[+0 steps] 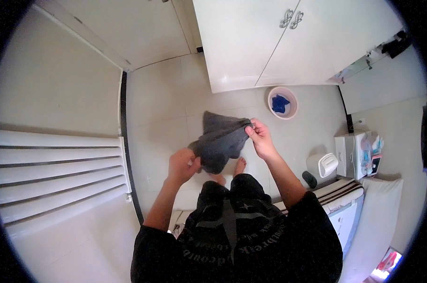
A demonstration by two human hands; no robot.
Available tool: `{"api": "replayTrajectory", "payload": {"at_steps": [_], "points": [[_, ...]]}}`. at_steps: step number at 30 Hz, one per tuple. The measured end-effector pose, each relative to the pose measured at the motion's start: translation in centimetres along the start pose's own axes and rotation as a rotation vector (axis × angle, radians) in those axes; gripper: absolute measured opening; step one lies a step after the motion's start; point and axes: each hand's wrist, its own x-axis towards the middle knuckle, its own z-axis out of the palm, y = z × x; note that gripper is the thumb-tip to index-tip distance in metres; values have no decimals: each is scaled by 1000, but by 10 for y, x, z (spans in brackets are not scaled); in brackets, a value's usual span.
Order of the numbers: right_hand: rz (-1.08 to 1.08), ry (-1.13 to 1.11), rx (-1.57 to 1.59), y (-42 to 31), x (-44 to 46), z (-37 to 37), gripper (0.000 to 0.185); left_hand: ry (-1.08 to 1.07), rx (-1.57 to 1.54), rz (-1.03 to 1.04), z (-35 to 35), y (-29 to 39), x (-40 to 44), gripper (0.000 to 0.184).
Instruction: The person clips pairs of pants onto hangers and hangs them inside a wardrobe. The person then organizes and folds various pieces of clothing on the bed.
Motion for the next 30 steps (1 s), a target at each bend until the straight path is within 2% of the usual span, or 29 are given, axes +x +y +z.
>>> {"api": "replayTrajectory", "payload": {"at_steps": [1, 4, 7, 10, 14, 16, 19, 23, 28, 30], "points": [[-27, -36, -59, -20, -1, 10, 14, -5, -20, 0, -2, -1, -1, 16], [-148, -125, -264, -62, -6, 36, 15, -203, -22, -39, -9, -4, -2, 13], [-270, -294, -658, -100, -5, 56, 22, -142, -86, 44, -20, 15, 18, 28], [-332, -477, -759, -119, -5, 71, 26, -106, -395, 79, -36, 43, 58, 52], [-421, -608, -853, -141, -8, 78, 30, -308, -432, 389, -41, 80, 107, 64], [-435, -579, -897, -151, -13, 78, 30, -401, -354, 498, -37, 93, 124, 64], [-424, -554, -955, -168, -21, 73, 29, -601, -333, 432, -35, 103, 141, 54], [-472, -456, -1015, -188, -29, 58, 29, -552, -177, 555, -29, 103, 152, 36], [-562, -355, -1090, -208, -37, 34, 24, -404, 127, 648, -17, 77, 160, 38], [-578, -284, -1101, -217, -45, 17, 24, -411, 201, 608, -14, 43, 158, 38]]}}
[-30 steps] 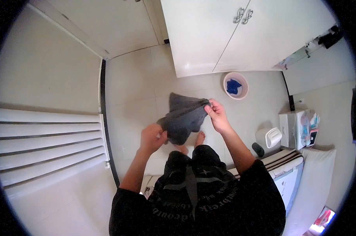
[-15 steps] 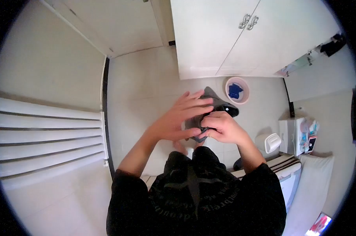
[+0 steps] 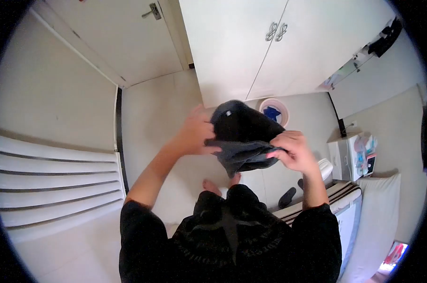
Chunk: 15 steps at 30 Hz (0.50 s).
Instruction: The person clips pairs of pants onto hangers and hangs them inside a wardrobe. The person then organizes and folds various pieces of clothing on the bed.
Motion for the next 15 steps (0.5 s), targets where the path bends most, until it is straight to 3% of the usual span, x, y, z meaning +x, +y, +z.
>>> {"api": "replayTrajectory", "payload": {"at_steps": [4, 8, 13, 15], "points": [[114, 47, -124, 5, -18, -28, 25, -4, 133, -71, -14, -12, -22, 30], [196, 5, -155, 9, -31, -34, 24, -119, -277, -303, -50, 5, -25, 13], [249, 14, -37, 14, -40, -30, 24, -8, -275, -309, -84, 33, -10, 25], [221, 30, 2, 14, -37, -28, 24, -72, -53, -252, -85, 29, -5, 35]]}}
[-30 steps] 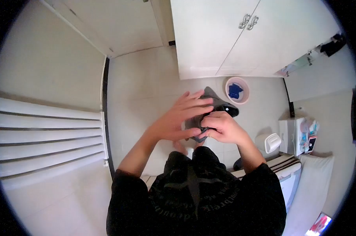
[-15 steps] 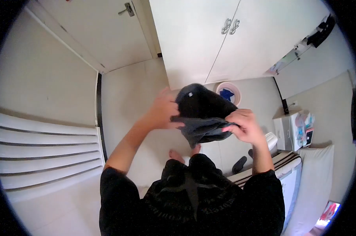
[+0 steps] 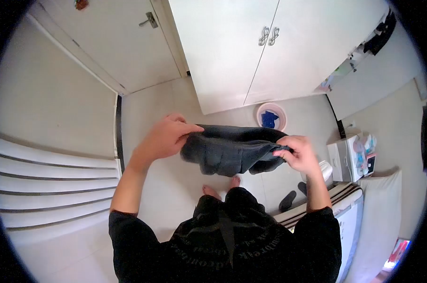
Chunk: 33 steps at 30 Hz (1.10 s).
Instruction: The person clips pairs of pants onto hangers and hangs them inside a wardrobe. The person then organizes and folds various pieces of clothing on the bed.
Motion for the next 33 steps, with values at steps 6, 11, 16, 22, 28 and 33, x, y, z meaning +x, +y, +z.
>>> {"api": "replayTrajectory", "payload": {"at_steps": [6, 11, 16, 22, 28, 33], "points": [[-182, -6, 120, -19, 24, 32, 20, 109, -78, 290, 49, 32, 29, 42], [-105, -26, 113, -23, 28, 41, 19, -287, -269, 183, 68, 38, 55, 36], [-81, -86, 200, -1, 18, 39, 21, -143, -169, 271, 22, 44, 61, 45], [-11, -288, -148, 56, 6, 46, 37, -102, -136, 238, -28, 50, 56, 52], [-123, -260, -212, 44, 8, -9, 35, -79, 173, 229, -52, 34, 37, 43], [-314, -268, -382, 2, 29, -55, 22, -118, 453, 202, -46, 35, 31, 32]]}}
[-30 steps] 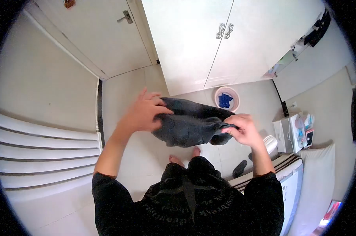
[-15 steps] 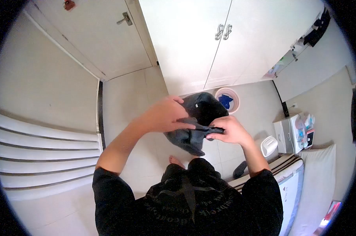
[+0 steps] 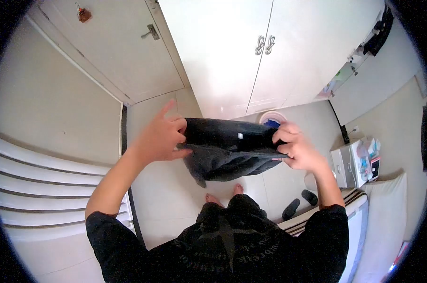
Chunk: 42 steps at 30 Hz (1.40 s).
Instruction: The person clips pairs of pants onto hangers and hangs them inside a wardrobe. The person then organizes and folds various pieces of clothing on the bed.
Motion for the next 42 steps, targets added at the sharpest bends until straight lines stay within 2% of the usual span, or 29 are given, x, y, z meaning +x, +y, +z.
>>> {"api": "replayTrajectory", "payload": {"at_steps": [1, 4, 7, 9, 13, 15, 18, 21, 22, 23, 25, 27, 30, 33, 36, 39, 42], "points": [[-43, 49, -48, -1, 1, -6, 21, 44, 33, -31, 0, -2, -1, 30], [37, 106, -107, 8, -10, -17, 19, 116, 108, -115, 1, -7, -8, 27], [18, 72, 21, 25, -19, -18, 17, 55, 114, -181, 2, -6, -4, 29], [82, 0, 55, 38, -28, -18, 21, 12, 93, -218, 3, -6, 2, 31], [207, 10, 353, 57, -44, -24, 28, 152, -110, -288, -6, -4, 21, 22], [208, 147, 460, 65, -50, -23, 29, 287, -334, -301, 7, -11, 25, 19], [278, 401, 639, 85, -67, -11, 30, 515, -441, -245, 13, -8, 43, 22], [341, 664, 886, 103, -74, 2, 31, 561, -830, -564, 20, 2, 59, 21], [352, 750, 977, 106, -73, 3, 31, 582, -857, -554, 19, 4, 68, 21], [451, 773, 996, 106, -74, 1, 31, 603, -884, -546, 16, 8, 78, 22], [463, 875, 970, 115, -64, -5, 31, 541, -833, -536, 10, 11, 93, 24], [546, 924, 1029, 106, -52, -15, 35, 377, -677, -525, 5, 11, 104, 26], [573, 753, 913, 115, -54, -21, 39, 442, -746, -382, 7, 7, 120, 30], [571, 676, 844, 134, -60, -19, 42, 609, -884, -277, 15, 0, 144, 20], [579, 639, 701, 150, -58, -27, 46, 593, -1293, -278, 8, 5, 176, 17], [513, 467, 321, 160, -55, -44, 51, 566, -1115, -317, 13, 2, 196, 17], [275, 409, 81, 133, -12, -63, 68, 532, -1045, -279, 2, 8, 223, 17]]}}
